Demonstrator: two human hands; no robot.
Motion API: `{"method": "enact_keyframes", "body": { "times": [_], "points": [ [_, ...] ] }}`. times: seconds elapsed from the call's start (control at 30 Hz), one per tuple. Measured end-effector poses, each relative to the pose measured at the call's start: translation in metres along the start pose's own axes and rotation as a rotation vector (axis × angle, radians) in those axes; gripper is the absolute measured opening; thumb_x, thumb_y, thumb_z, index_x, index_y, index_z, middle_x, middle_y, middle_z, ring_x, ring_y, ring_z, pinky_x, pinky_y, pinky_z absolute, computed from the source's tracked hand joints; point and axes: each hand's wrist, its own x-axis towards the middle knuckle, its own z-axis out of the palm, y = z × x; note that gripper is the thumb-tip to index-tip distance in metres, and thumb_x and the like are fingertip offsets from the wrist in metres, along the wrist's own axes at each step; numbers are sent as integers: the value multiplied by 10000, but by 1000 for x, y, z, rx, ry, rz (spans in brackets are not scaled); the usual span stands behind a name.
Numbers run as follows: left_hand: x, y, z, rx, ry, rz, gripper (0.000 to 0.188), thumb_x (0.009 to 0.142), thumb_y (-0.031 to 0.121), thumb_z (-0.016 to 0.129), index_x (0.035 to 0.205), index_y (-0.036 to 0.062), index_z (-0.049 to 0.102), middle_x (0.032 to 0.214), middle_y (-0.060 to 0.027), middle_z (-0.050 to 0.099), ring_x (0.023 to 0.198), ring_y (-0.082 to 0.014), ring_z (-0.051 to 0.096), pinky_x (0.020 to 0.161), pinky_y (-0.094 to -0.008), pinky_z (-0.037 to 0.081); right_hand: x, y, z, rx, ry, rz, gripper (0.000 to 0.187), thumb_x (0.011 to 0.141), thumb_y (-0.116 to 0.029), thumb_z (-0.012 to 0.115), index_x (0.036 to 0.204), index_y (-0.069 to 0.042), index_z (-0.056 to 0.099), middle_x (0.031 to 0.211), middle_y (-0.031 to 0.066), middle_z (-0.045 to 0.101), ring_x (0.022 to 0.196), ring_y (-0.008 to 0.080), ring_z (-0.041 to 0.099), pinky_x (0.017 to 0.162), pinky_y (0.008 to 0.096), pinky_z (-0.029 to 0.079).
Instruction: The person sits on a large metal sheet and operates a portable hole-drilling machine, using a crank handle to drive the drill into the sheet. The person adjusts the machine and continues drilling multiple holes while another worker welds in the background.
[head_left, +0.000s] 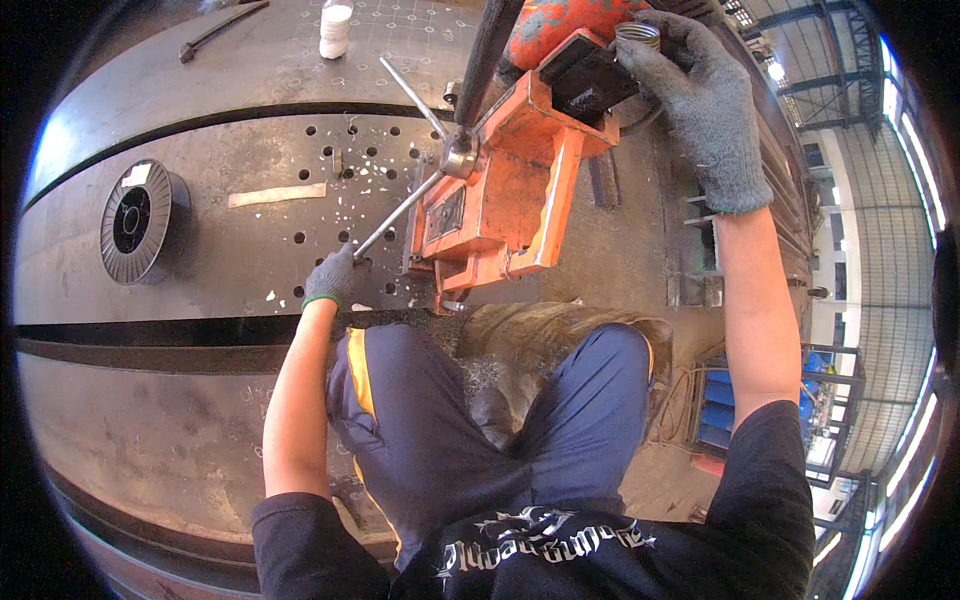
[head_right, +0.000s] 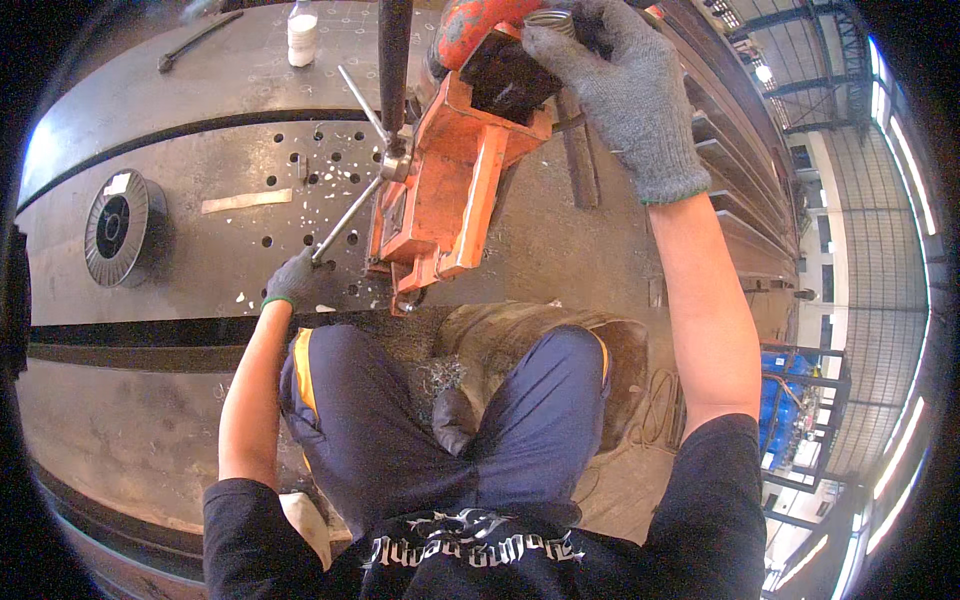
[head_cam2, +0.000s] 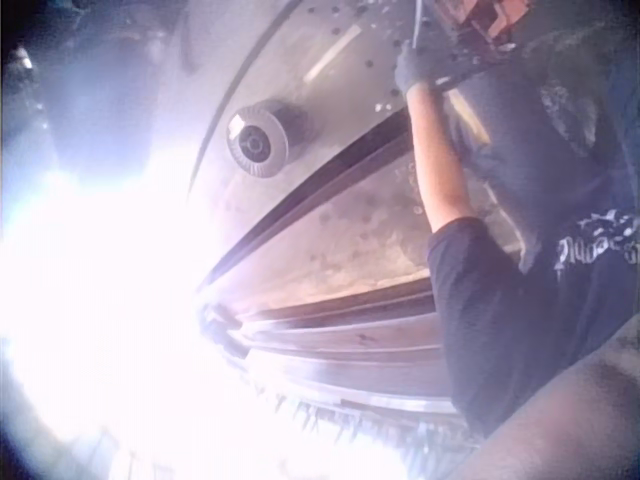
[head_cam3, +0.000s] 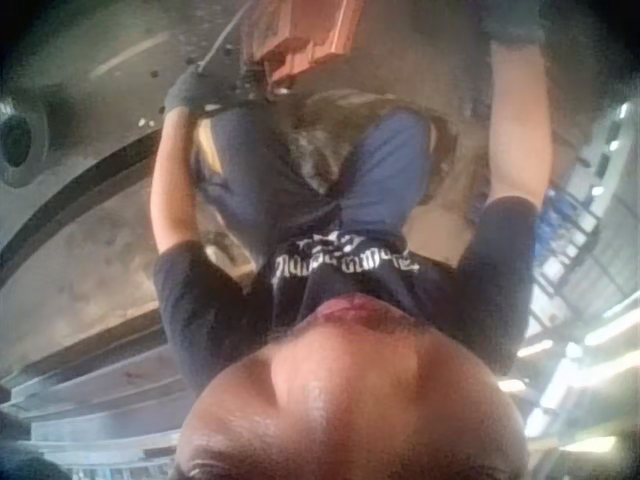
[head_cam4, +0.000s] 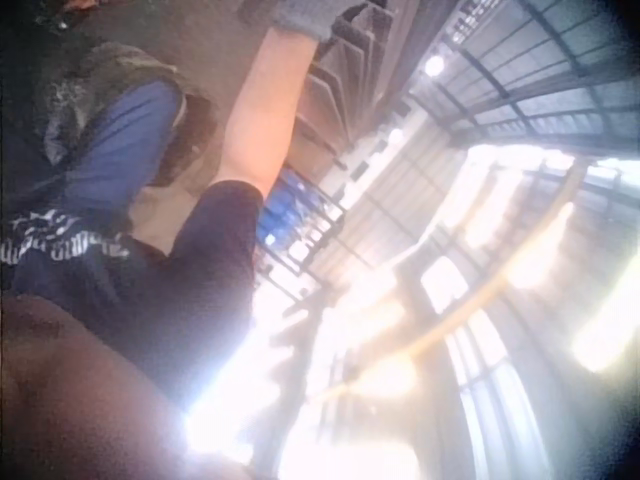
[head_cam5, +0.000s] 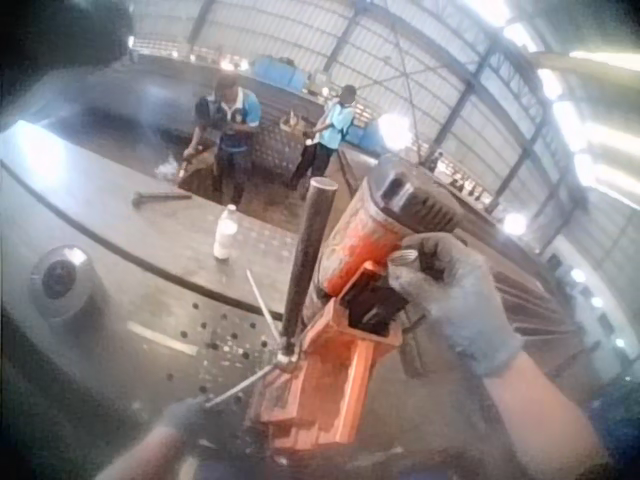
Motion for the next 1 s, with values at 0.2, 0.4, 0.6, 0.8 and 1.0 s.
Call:
{"method": "enact_keyframes", "body": {
  "times": [0.2,0.4,0.6,0.8,1.0],
  "points": [
    [-5,-3,-5,-10,9,-9,538,1007,510,609,1366,110,611,1281,-266,713,1176,-488,698,989,-605,556,1,-2,5,-199,15,-41,293,993,-69,748,1261,29,680,1094,70,754,1012,128,707,905,279,585],
    [-1,-3,-4,-7,-1,16,536,1010,514,611,1370,118,614,1275,-265,714,1175,-482,702,996,-591,560,-1,-7,7,-134,22,-8,278,979,-16,758,1234,48,666,1052,63,749,958,120,706,880,272,584],
    [-2,-3,-3,-11,8,22,517,1023,516,609,1350,116,620,1275,-257,715,1177,-479,702,992,-592,559,0,-2,8,-161,22,-55,275,961,14,762,1220,52,675,1036,57,751,955,116,704,879,271,583],
    [-3,-4,-5,-7,5,40,523,1024,519,600,1353,113,613,1273,-260,715,1172,-477,704,984,-596,560,-1,-8,12,-205,30,-48,268,949,32,761,1204,53,683,1023,60,755,955,118,706,876,274,583],
    [-5,-2,-5,-13,18,38,514,1021,518,589,1337,113,615,1264,-262,717,1159,-483,706,974,-598,561,0,-8,12,-227,39,-32,274,944,21,765,1203,63,686,1012,71,763,932,126,714,862,277,587]
  ]
}}
